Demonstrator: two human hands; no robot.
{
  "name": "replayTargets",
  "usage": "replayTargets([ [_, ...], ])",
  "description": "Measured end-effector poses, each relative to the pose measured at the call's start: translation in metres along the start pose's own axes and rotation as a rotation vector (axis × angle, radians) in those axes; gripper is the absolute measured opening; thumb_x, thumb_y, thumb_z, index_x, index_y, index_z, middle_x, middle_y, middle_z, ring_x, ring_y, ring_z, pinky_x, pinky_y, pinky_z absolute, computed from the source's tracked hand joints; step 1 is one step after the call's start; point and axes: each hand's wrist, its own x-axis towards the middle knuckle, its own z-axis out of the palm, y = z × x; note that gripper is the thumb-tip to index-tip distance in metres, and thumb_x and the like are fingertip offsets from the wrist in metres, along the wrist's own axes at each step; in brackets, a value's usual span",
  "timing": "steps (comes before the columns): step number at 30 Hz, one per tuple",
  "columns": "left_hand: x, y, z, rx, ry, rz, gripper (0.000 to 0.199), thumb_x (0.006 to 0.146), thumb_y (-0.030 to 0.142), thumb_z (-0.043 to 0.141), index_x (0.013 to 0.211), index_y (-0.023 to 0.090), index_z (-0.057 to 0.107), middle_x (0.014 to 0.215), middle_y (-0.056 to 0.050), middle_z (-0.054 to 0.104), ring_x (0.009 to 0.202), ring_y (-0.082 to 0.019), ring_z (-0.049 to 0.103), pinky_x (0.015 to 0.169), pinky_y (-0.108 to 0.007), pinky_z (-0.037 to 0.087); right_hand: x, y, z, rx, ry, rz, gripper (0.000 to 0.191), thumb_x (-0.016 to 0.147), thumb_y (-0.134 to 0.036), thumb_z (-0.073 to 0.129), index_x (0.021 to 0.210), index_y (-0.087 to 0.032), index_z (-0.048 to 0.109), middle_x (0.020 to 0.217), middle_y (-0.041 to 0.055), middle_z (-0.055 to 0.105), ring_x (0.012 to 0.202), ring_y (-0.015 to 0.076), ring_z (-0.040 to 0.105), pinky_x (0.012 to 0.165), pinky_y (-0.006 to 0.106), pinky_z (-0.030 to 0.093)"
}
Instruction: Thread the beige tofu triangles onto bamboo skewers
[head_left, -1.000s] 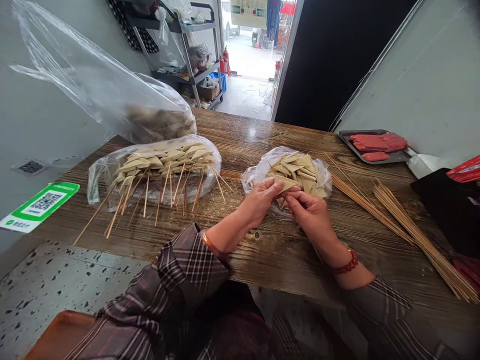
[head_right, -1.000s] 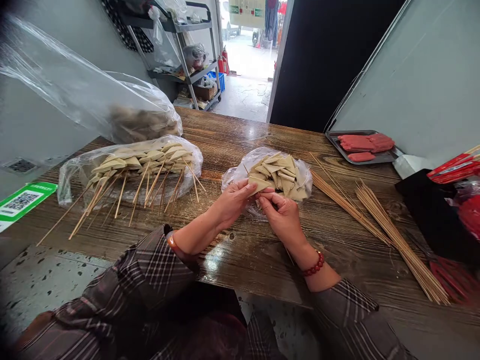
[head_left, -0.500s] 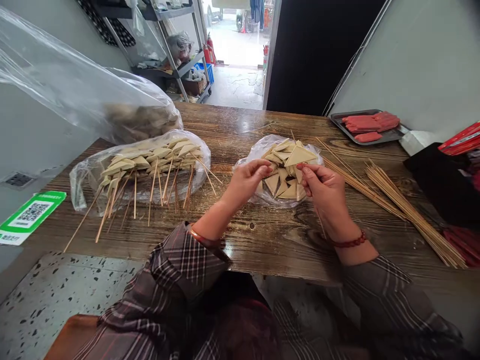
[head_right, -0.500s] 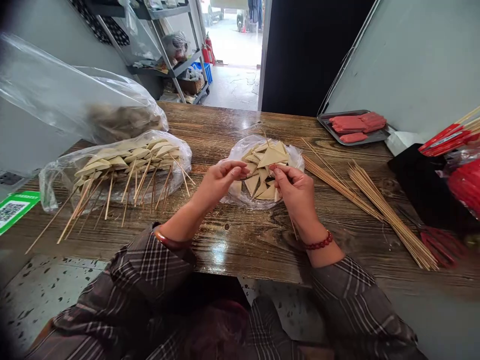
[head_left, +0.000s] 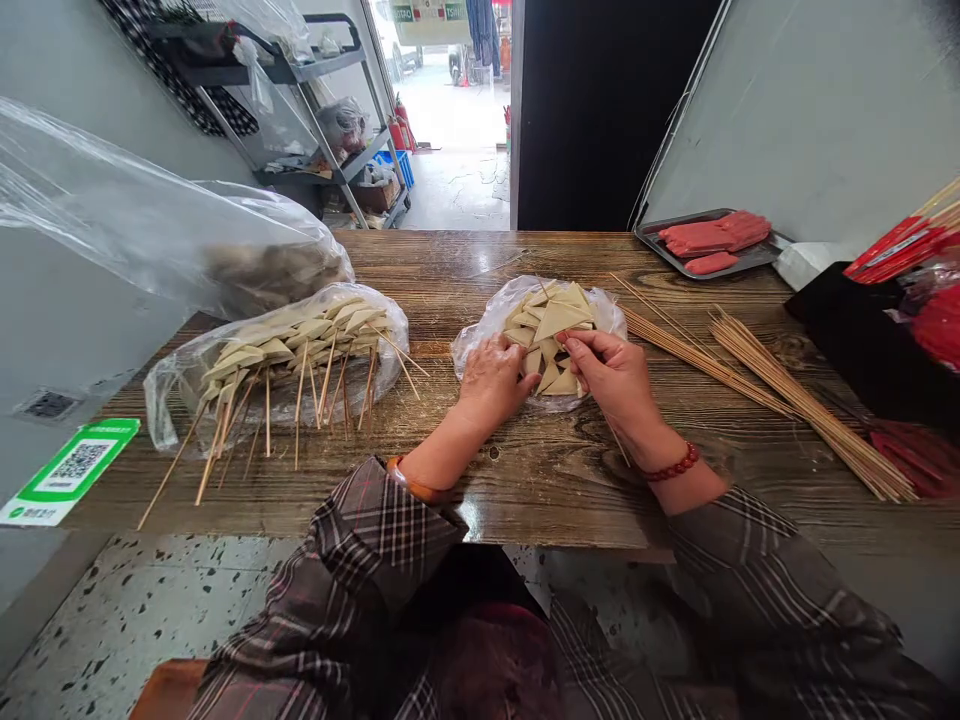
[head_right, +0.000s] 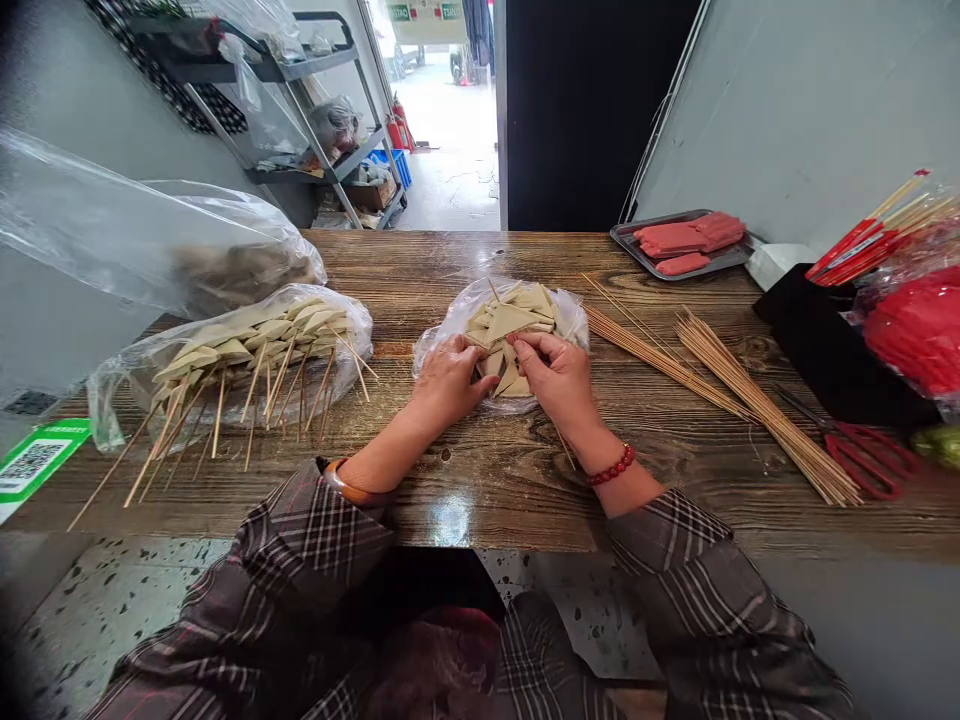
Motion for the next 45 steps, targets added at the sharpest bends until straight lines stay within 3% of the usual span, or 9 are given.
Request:
replayTargets([
  [8, 0.0, -0.002, 0.003, 0.071, 0.012, -0.029, 0.038, 0.084, 0.047, 0.064, 0.104, 0.015, 0.065, 0.121, -0.018, 0.058, 0.115, -0.034, 0.05, 0.097, -0.045, 0.04, 0.001, 0.0, 0.0, 0.025, 0.013, 0.014, 0.036, 0.079, -0.044, 0.066, 0.099, -0.016, 0.076, 0.07, 0.0031, 0.068, 0.05, 0.0094, 0.047, 0.042, 0.023, 0.034],
  [16, 0.005, -0.001, 0.007, -0.143, 0.015, -0.066, 0.021, 0.078, 0.035, 0.069, 0.088, 0.017, 0.063, 0.11, -0.015, 0.06, 0.11, -0.032, 0.052, 0.096, -0.044, 0.04, 0.001, -0.001, -0.001, 0.032, 0.025, -0.01, 0.036, 0.079, -0.043, 0.068, 0.099, -0.015, 0.077, 0.077, 0.0049, 0.07, 0.051, 0.0084, 0.048, 0.042, 0.022, 0.034],
  [19, 0.004, 0.001, 0.008, -0.143, 0.003, -0.046, 0.023, 0.079, 0.032, 0.067, 0.095, 0.016, 0.064, 0.11, -0.016, 0.062, 0.112, -0.033, 0.051, 0.097, -0.046, 0.039, 0.001, -0.002, -0.001, 0.04, 0.024, 0.004, 0.036, 0.078, -0.044, 0.068, 0.098, -0.015, 0.077, 0.075, 0.0044, 0.07, 0.051, 0.0083, 0.049, 0.042, 0.022, 0.034],
  [23, 0.001, -0.001, 0.007, -0.032, 0.021, -0.02, 0.037, 0.081, 0.041, 0.066, 0.108, 0.016, 0.066, 0.119, -0.018, 0.061, 0.116, -0.036, 0.05, 0.097, -0.048, 0.038, 0.001, -0.002, -0.001, 0.057, 0.03, 0.027, 0.038, 0.078, -0.044, 0.069, 0.1, -0.014, 0.077, 0.071, 0.0038, 0.069, 0.049, 0.0084, 0.047, 0.04, 0.022, 0.034],
  [28, 0.002, -0.006, 0.002, 0.02, -0.005, -0.02, 0.036, 0.078, 0.044, 0.066, 0.101, 0.015, 0.068, 0.119, -0.018, 0.06, 0.116, -0.037, 0.05, 0.097, -0.049, 0.04, 0.001, -0.001, -0.002, 0.062, 0.04, 0.009, 0.036, 0.078, -0.042, 0.068, 0.098, -0.014, 0.077, 0.074, 0.0041, 0.07, 0.05, 0.0081, 0.049, 0.039, 0.021, 0.036],
  [33, 0.003, -0.007, -0.002, 0.015, -0.075, -0.032, 0.029, 0.077, 0.041, 0.066, 0.096, 0.018, 0.064, 0.118, -0.014, 0.06, 0.113, -0.032, 0.052, 0.096, -0.044, 0.043, 0.001, 0.001, -0.002, 0.053, 0.042, -0.009, 0.036, 0.079, -0.043, 0.069, 0.099, -0.015, 0.077, 0.07, 0.0025, 0.069, 0.047, 0.0077, 0.048, 0.039, 0.02, 0.036],
  [38, 0.002, -0.004, 0.002, -0.021, -0.064, 0.01, 0.025, 0.076, 0.034, 0.066, 0.094, 0.018, 0.062, 0.114, -0.013, 0.063, 0.11, -0.032, 0.054, 0.093, -0.044, 0.044, 0.001, 0.003, -0.002, 0.025, 0.041, -0.009, 0.035, 0.08, -0.044, 0.067, 0.1, -0.017, 0.077, 0.066, 0.0017, 0.067, 0.046, 0.0082, 0.047, 0.039, 0.021, 0.036],
  [45, 0.001, -0.01, 0.006, -0.07, -0.04, 0.046, 0.032, 0.074, 0.025, 0.065, 0.105, 0.016, 0.065, 0.111, -0.014, 0.065, 0.107, -0.031, 0.057, 0.094, -0.043, 0.044, 0.002, 0.002, -0.002, 0.039, 0.042, -0.016, 0.035, 0.079, -0.043, 0.069, 0.098, -0.015, 0.077, 0.065, 0.0011, 0.065, 0.044, 0.0065, 0.044, 0.039, 0.021, 0.033],
])
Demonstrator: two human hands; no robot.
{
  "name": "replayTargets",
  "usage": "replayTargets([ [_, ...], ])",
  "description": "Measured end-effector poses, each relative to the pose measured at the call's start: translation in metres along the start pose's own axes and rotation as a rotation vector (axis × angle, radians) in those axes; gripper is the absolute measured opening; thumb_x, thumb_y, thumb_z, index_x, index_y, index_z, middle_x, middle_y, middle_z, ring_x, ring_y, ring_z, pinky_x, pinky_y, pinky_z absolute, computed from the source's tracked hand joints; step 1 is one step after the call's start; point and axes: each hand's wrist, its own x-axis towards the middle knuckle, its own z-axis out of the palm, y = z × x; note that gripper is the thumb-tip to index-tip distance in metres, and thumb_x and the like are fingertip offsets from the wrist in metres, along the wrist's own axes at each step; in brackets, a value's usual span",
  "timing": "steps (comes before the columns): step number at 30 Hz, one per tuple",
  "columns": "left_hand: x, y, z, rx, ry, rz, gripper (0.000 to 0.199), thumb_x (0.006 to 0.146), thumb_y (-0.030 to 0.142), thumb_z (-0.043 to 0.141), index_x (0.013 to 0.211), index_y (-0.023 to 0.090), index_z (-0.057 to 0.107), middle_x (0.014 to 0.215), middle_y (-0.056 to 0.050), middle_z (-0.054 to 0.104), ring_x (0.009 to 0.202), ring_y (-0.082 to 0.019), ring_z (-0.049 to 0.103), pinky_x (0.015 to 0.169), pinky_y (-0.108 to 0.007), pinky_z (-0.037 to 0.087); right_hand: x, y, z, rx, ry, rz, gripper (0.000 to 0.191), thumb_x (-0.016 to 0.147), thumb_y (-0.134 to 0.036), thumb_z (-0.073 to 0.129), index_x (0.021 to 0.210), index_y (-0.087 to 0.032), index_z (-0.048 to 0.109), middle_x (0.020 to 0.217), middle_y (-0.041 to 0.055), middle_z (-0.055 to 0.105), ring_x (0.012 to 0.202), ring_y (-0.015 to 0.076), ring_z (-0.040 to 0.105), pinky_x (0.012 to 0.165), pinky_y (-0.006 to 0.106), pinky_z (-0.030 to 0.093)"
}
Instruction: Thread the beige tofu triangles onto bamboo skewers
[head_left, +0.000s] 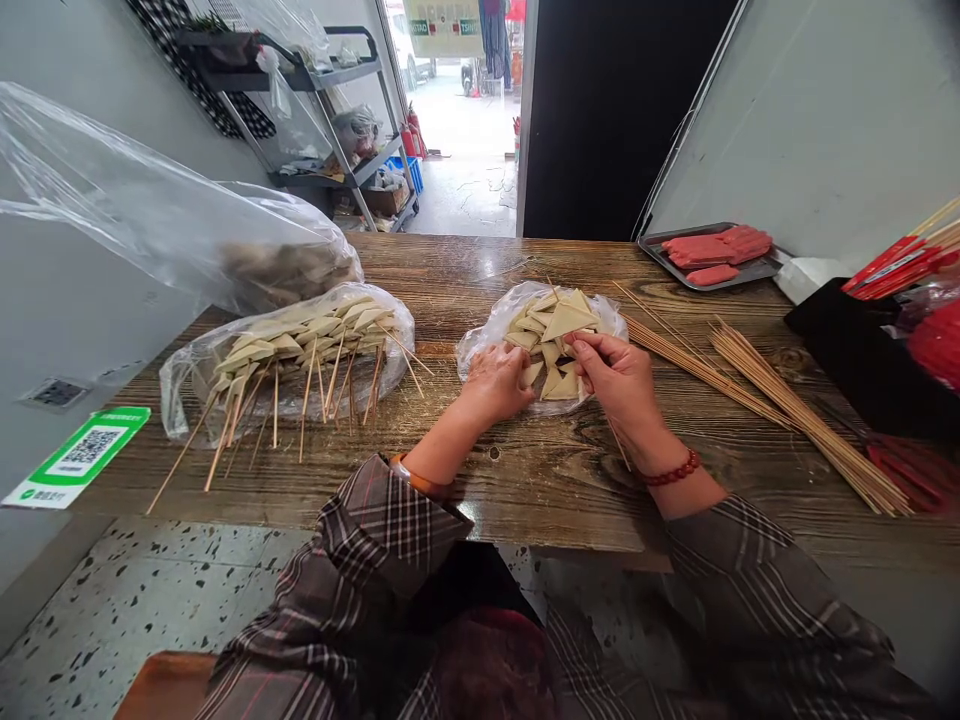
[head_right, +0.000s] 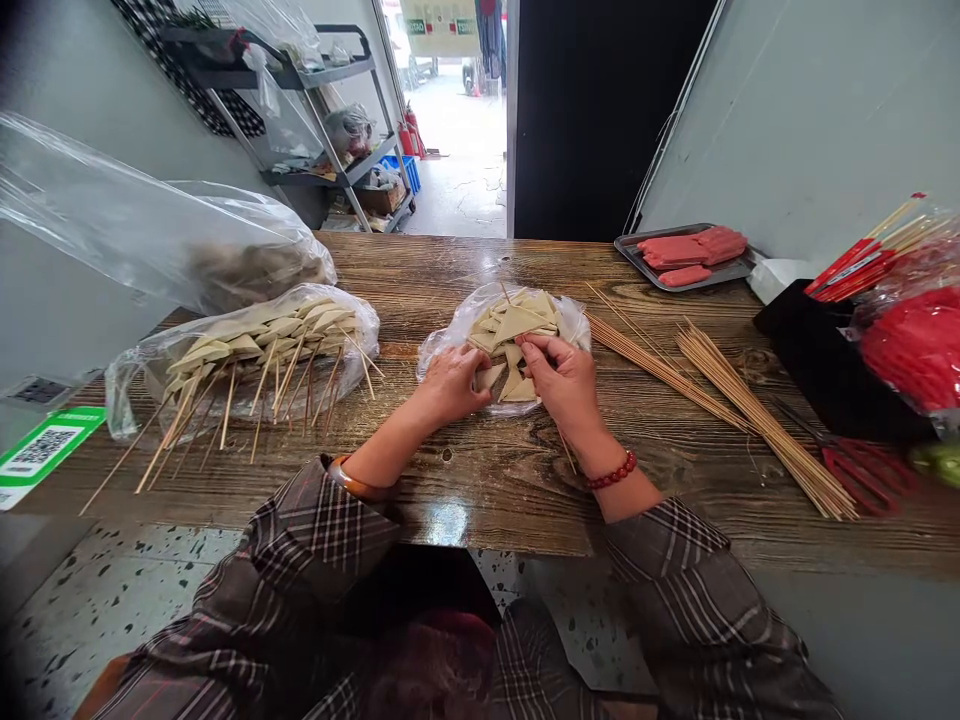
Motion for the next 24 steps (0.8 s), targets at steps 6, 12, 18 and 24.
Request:
replayTargets([
  [6, 0.001, -0.006, -0.004, -0.005, -0.02, -0.007, 0.029, 0.082, 0.021, 0.056, 0.107, 0.014, 0.069, 0.108, -0.015, 0.065, 0.101, -0.026, 0.061, 0.092, -0.039, 0.047, 0.0, -0.001, 0.001, 0.014, -0.004, 0.012, 0.036, 0.078, -0.043, 0.069, 0.098, -0.014, 0.076, 0.062, 0.0006, 0.063, 0.046, 0.0074, 0.045, 0.038, 0.021, 0.032],
  [12, -0.001, -0.007, -0.003, 0.008, -0.007, 0.02, 0.032, 0.083, 0.032, 0.061, 0.108, 0.015, 0.07, 0.112, -0.016, 0.063, 0.105, -0.029, 0.059, 0.094, -0.041, 0.047, 0.0, -0.001, 0.001, -0.012, -0.005, 0.001, 0.036, 0.079, -0.043, 0.068, 0.097, -0.014, 0.076, 0.063, 0.0005, 0.063, 0.045, 0.0065, 0.044, 0.041, 0.021, 0.033],
  [18, -0.002, -0.002, -0.009, 0.08, -0.044, -0.024, 0.032, 0.079, 0.035, 0.065, 0.103, 0.015, 0.067, 0.118, -0.017, 0.062, 0.109, -0.031, 0.058, 0.095, -0.042, 0.047, -0.001, 0.0, 0.0, -0.035, -0.013, 0.011, 0.035, 0.079, -0.043, 0.068, 0.098, -0.015, 0.077, 0.064, 0.0013, 0.064, 0.049, 0.0086, 0.047, 0.044, 0.022, 0.035],
  [24, -0.004, 0.008, -0.011, 0.21, -0.039, -0.035, 0.027, 0.082, 0.026, 0.054, 0.102, 0.011, 0.066, 0.112, -0.018, 0.064, 0.105, -0.03, 0.06, 0.091, -0.04, 0.048, -0.001, 0.005, 0.0, -0.028, -0.017, 0.01, 0.037, 0.08, -0.046, 0.067, 0.099, -0.016, 0.076, 0.067, 0.002, 0.066, 0.049, 0.0094, 0.045, 0.042, 0.022, 0.034],
])
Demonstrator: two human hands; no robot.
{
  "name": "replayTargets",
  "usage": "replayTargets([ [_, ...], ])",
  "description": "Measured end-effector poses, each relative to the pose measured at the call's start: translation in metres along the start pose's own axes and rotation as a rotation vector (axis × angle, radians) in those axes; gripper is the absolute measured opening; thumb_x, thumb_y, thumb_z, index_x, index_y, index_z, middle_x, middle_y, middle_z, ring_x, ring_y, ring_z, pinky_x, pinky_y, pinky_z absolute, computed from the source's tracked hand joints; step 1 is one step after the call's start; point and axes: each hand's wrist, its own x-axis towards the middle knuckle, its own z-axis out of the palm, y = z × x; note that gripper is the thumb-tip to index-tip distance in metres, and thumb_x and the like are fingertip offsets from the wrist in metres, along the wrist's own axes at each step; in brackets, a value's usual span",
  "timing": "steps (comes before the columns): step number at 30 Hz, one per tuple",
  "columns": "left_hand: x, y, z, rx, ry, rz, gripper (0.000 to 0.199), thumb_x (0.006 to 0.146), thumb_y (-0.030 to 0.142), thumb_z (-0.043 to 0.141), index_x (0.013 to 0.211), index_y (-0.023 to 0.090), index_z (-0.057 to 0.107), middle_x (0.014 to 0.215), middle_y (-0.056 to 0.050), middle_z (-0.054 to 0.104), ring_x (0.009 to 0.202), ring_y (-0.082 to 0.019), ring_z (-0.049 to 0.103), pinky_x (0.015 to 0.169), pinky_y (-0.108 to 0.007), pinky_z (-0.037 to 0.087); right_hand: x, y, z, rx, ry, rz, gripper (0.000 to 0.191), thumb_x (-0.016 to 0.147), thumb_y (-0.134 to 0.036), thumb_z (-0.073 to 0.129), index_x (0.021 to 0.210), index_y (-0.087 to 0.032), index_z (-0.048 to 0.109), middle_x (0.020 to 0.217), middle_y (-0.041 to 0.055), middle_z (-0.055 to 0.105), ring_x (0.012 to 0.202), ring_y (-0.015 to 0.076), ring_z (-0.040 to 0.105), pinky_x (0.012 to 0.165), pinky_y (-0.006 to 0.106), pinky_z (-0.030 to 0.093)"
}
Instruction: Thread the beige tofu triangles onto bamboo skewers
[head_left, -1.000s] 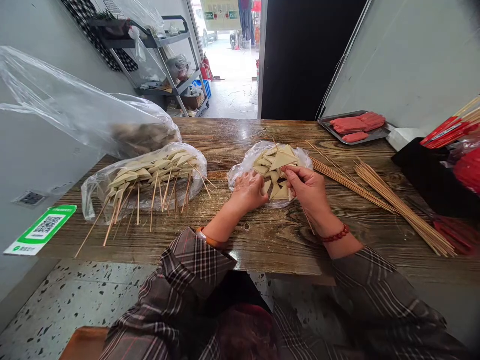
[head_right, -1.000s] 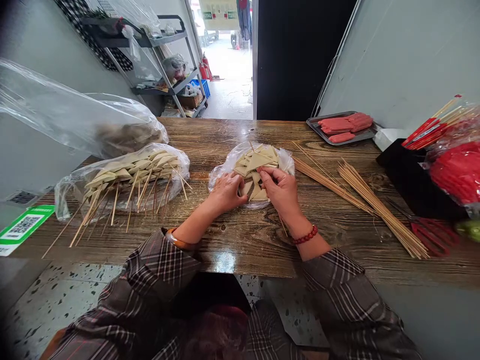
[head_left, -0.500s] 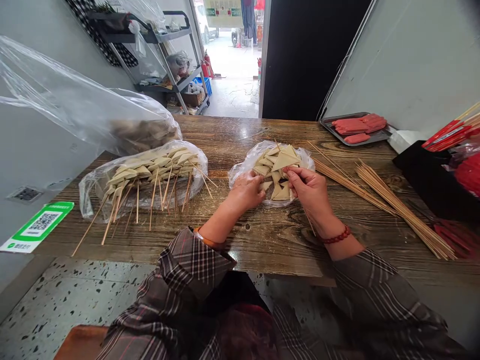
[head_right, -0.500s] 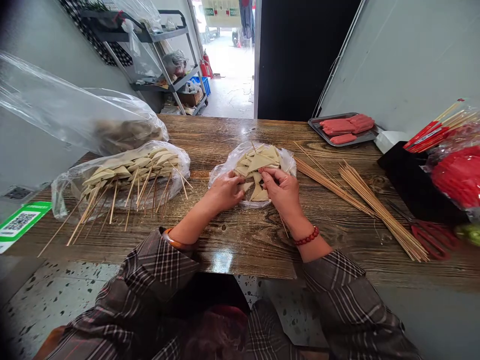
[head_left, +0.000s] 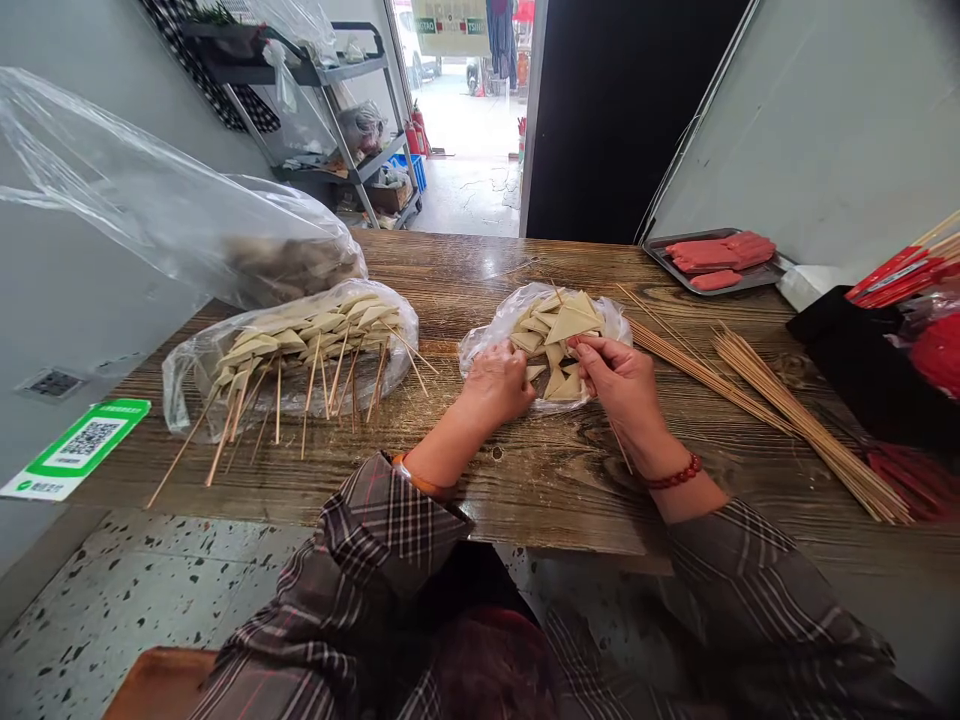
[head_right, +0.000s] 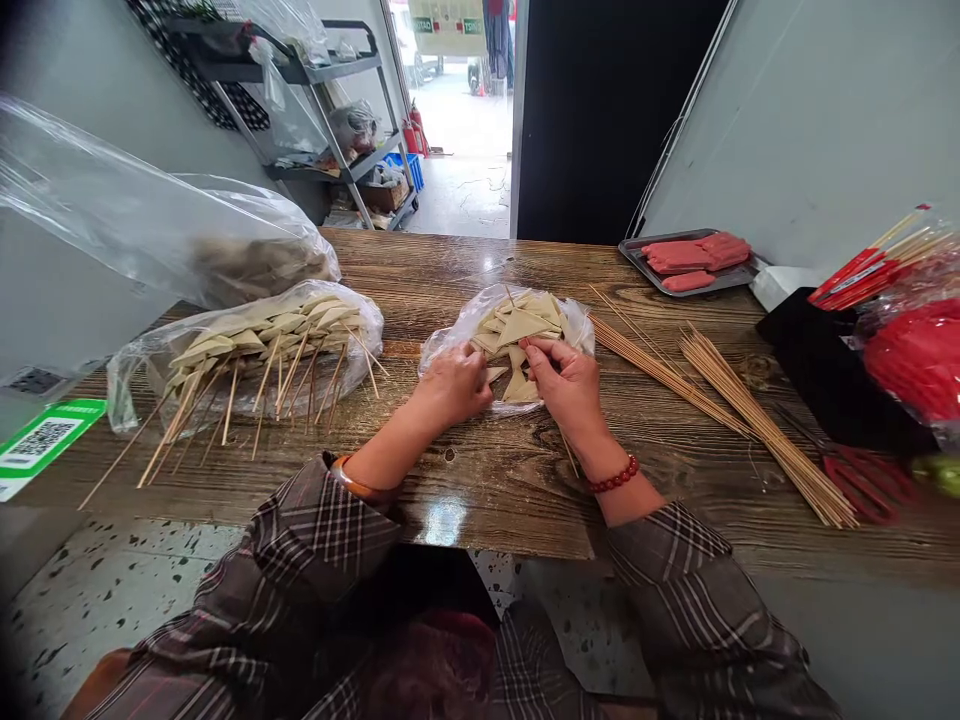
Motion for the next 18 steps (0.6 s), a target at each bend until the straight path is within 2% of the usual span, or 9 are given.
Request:
replayTargets([
  [4, 0.0, -0.001, -0.003, -0.025, 0.008, -0.022, 0.029, 0.086, 0.02, 0.047, 0.107, 0.011, 0.064, 0.108, -0.016, 0.067, 0.102, -0.028, 0.063, 0.09, -0.038, 0.047, 0.0, 0.001, 0.0, 0.0, -0.003, -0.006, 0.038, 0.08, -0.046, 0.068, 0.101, -0.015, 0.076, 0.07, 0.0022, 0.067, 0.048, 0.0082, 0.044, 0.041, 0.022, 0.034],
  [8, 0.001, -0.007, -0.004, -0.11, 0.02, -0.058, 0.034, 0.086, 0.016, 0.045, 0.117, 0.013, 0.061, 0.112, -0.014, 0.069, 0.103, -0.026, 0.064, 0.088, -0.037, 0.047, -0.001, -0.001, 0.0, -0.014, -0.002, -0.003, 0.038, 0.08, -0.046, 0.067, 0.1, -0.014, 0.076, 0.066, 0.0007, 0.065, 0.046, 0.0071, 0.043, 0.041, 0.022, 0.032],
  [15, 0.002, -0.013, 0.002, -0.238, 0.072, -0.103, 0.029, 0.087, 0.015, 0.046, 0.11, 0.017, 0.062, 0.107, -0.012, 0.07, 0.095, -0.025, 0.064, 0.081, -0.035, 0.047, -0.002, -0.003, 0.001, 0.005, -0.007, 0.014, 0.039, 0.079, -0.045, 0.068, 0.1, -0.013, 0.075, 0.06, -0.0015, 0.06, 0.044, 0.0065, 0.041, 0.041, 0.022, 0.031],
  [18, 0.002, -0.011, 0.005, -0.202, 0.102, -0.052, 0.025, 0.087, 0.018, 0.047, 0.106, 0.017, 0.064, 0.107, -0.012, 0.069, 0.098, -0.025, 0.063, 0.085, -0.035, 0.046, -0.003, -0.004, 0.002, 0.004, -0.014, 0.011, 0.038, 0.08, -0.045, 0.068, 0.1, -0.014, 0.076, 0.06, -0.0018, 0.06, 0.044, 0.0066, 0.04, 0.041, 0.022, 0.031],
])
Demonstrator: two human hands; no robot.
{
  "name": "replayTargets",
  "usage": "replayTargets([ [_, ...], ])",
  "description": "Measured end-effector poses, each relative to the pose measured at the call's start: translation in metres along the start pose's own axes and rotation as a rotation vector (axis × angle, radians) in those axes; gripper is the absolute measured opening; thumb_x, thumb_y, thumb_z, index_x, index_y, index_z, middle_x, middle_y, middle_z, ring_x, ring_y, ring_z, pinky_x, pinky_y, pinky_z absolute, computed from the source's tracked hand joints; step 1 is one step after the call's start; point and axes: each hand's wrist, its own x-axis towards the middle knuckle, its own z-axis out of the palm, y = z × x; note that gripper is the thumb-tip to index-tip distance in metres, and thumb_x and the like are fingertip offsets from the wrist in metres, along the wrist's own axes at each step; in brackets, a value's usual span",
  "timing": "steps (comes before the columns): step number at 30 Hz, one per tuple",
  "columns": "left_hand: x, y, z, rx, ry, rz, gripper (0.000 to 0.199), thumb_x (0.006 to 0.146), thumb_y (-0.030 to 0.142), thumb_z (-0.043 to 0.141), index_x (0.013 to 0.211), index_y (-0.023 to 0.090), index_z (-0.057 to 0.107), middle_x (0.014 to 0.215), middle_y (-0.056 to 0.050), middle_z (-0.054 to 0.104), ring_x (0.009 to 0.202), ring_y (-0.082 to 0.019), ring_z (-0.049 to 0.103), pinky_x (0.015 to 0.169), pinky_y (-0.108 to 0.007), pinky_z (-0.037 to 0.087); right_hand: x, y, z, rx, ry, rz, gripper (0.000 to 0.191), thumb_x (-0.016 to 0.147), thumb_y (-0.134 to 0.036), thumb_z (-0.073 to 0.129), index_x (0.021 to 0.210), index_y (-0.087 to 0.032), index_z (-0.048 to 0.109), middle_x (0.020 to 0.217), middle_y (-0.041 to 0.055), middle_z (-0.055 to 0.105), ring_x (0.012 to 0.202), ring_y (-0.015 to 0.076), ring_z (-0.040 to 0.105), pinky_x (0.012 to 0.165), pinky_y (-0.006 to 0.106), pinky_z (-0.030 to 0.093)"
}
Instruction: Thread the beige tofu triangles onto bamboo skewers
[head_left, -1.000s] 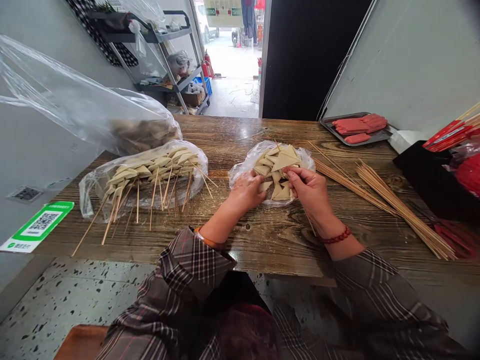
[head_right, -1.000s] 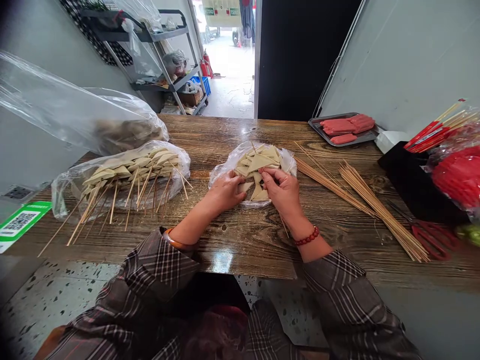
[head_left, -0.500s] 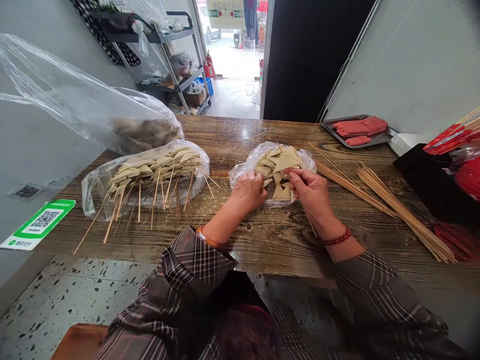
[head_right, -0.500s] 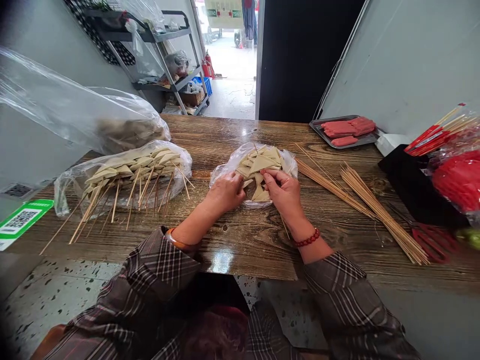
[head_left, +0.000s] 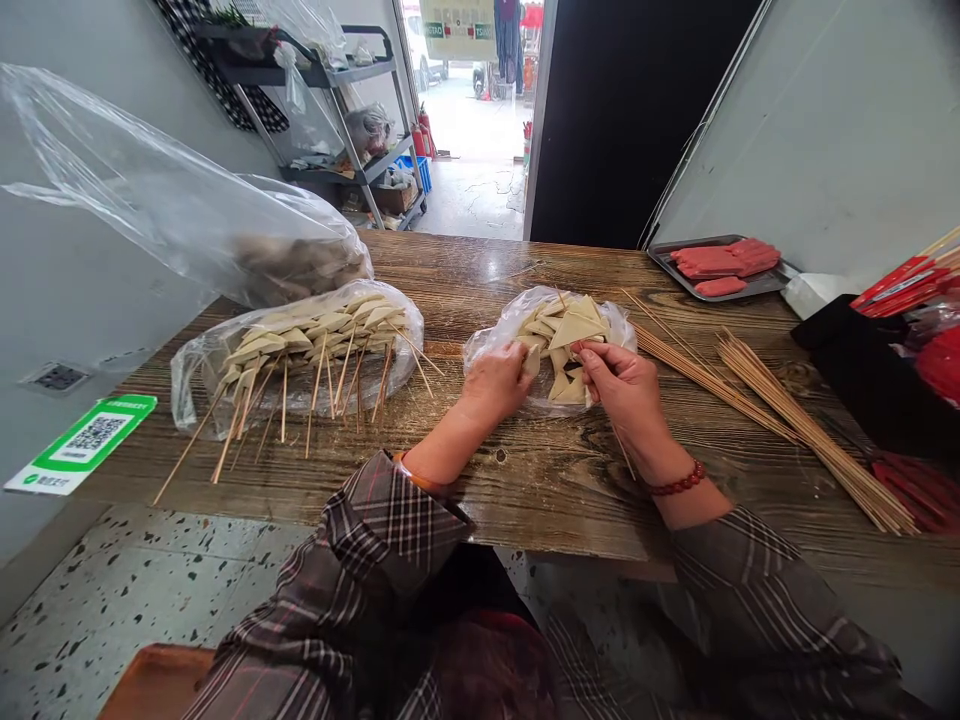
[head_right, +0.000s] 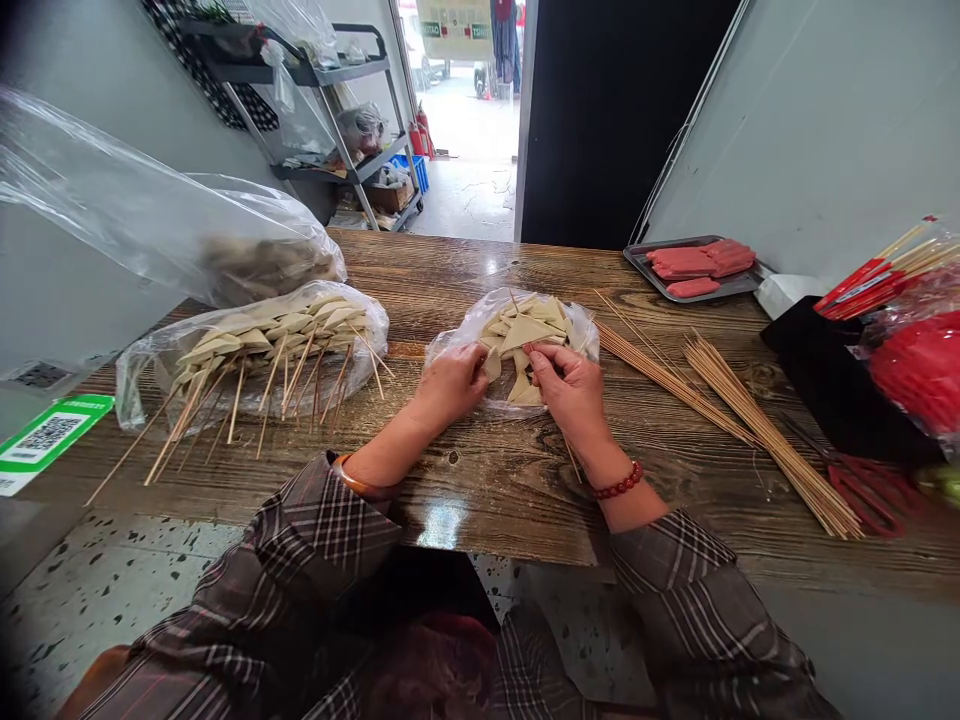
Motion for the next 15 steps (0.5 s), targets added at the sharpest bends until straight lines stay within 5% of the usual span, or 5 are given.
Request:
replayTargets([
  [8, -0.0005, 0.0032, 0.003, -0.039, 0.006, 0.08, 0.019, 0.087, 0.022, 0.051, 0.095, 0.017, 0.068, 0.108, -0.012, 0.067, 0.103, -0.026, 0.061, 0.09, -0.038, 0.045, -0.0003, -0.0015, 0.0006, -0.008, 0.005, 0.002, 0.038, 0.08, -0.045, 0.067, 0.099, -0.013, 0.075, 0.058, -0.0022, 0.058, 0.045, 0.0073, 0.041, 0.041, 0.021, 0.031],
  [11, 0.0003, 0.0012, 0.0012, -0.39, 0.102, -0.003, 0.018, 0.088, 0.021, 0.049, 0.095, 0.018, 0.066, 0.096, -0.008, 0.069, 0.09, -0.021, 0.063, 0.083, -0.034, 0.047, 0.001, 0.0016, -0.0006, -0.004, 0.028, -0.016, 0.039, 0.08, -0.047, 0.067, 0.1, -0.015, 0.075, 0.062, -0.0008, 0.06, 0.047, 0.0084, 0.043, 0.042, 0.022, 0.033],
  [15, 0.0013, -0.0013, -0.0058, -1.16, 0.061, -0.177, 0.016, 0.089, 0.027, 0.053, 0.097, 0.016, 0.062, 0.083, -0.004, 0.069, 0.063, -0.012, 0.06, 0.063, -0.025, 0.045, 0.0011, 0.0042, -0.0016, 0.015, 0.012, -0.008, 0.038, 0.081, -0.047, 0.066, 0.1, -0.016, 0.075, 0.061, -0.0012, 0.059, 0.046, 0.0082, 0.042, 0.041, 0.022, 0.032],
])
